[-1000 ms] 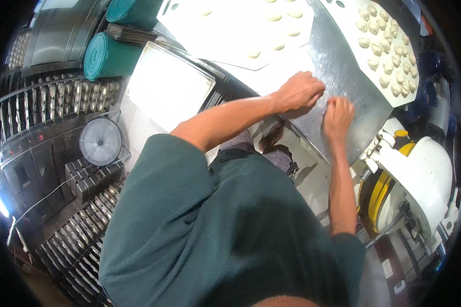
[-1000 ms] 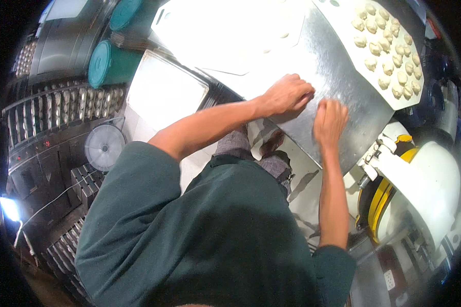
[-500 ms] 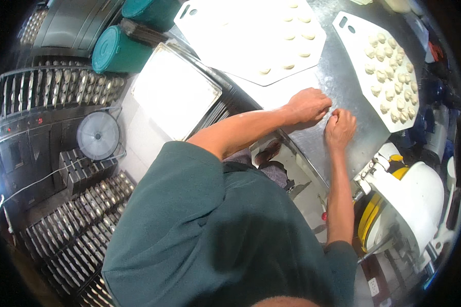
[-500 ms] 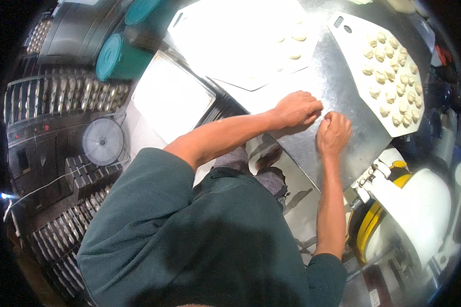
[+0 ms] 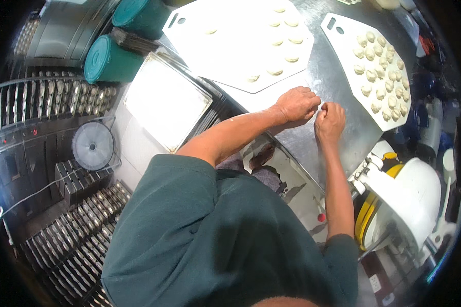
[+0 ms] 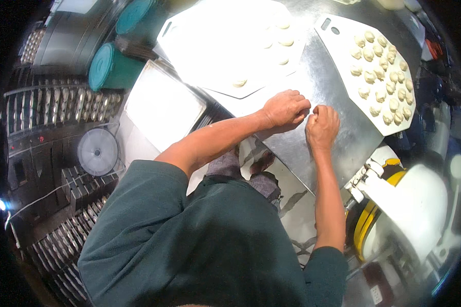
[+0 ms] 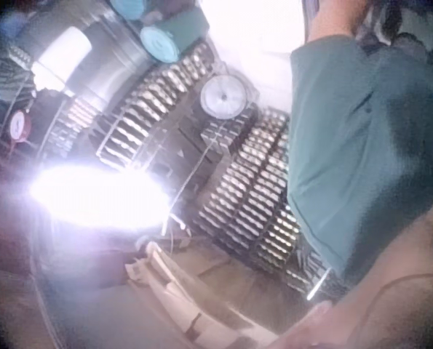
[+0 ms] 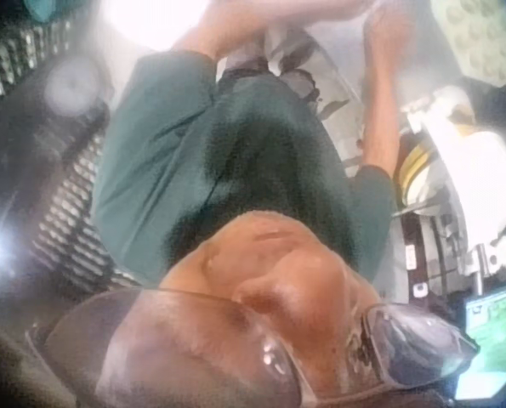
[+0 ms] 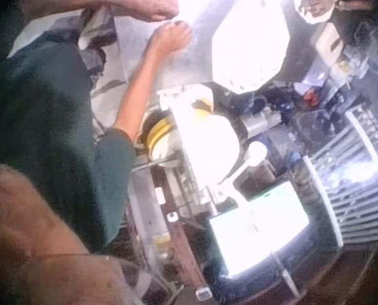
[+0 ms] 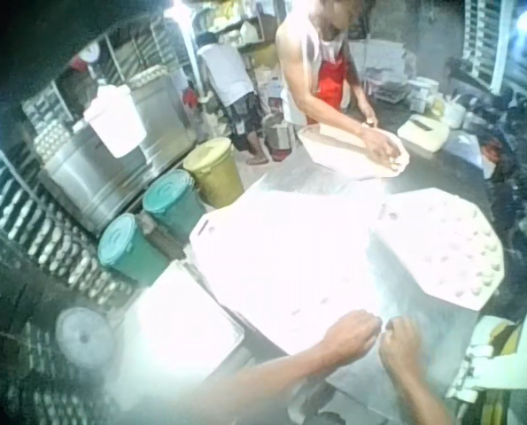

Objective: The person prepares bread dough by transferring dough rounds between a shaping board and metal trays, and using a mechanical dough divider.

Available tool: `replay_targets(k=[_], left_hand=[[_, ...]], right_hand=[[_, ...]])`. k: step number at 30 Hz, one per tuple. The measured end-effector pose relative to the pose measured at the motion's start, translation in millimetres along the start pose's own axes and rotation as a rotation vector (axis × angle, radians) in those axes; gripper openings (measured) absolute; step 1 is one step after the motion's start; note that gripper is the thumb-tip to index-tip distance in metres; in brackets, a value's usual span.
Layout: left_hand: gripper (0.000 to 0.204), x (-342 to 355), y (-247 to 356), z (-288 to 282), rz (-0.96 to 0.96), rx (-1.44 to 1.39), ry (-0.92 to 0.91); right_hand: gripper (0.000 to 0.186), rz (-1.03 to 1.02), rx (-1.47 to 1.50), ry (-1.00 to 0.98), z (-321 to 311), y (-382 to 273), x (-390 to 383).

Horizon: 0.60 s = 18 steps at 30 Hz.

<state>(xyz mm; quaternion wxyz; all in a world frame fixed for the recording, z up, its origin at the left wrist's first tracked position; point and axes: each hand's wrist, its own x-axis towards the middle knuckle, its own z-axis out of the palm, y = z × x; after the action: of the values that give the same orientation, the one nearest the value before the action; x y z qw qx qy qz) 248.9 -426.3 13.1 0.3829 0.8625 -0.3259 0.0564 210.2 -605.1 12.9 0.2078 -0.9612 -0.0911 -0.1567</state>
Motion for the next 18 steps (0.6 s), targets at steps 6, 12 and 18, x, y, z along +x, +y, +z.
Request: replay_targets(k=[6, 12, 18], left_hand=[[0.019, -58, -3, -9, -0.084, -0.175, 0.117], [0.025, -18, -29, -32, 0.05, -0.015, -0.152], [0.01, 11, 8, 0, -0.049, -0.053, -0.011]], right_hand=[[0.006, -0.146, 0.166, -0.241, -35, 4, -78], [0.011, -0.024, 0.036, -0.049, -38, 27, -49], [0.011, 0.039, 0.014, 0.066, -12, 10, 2]])
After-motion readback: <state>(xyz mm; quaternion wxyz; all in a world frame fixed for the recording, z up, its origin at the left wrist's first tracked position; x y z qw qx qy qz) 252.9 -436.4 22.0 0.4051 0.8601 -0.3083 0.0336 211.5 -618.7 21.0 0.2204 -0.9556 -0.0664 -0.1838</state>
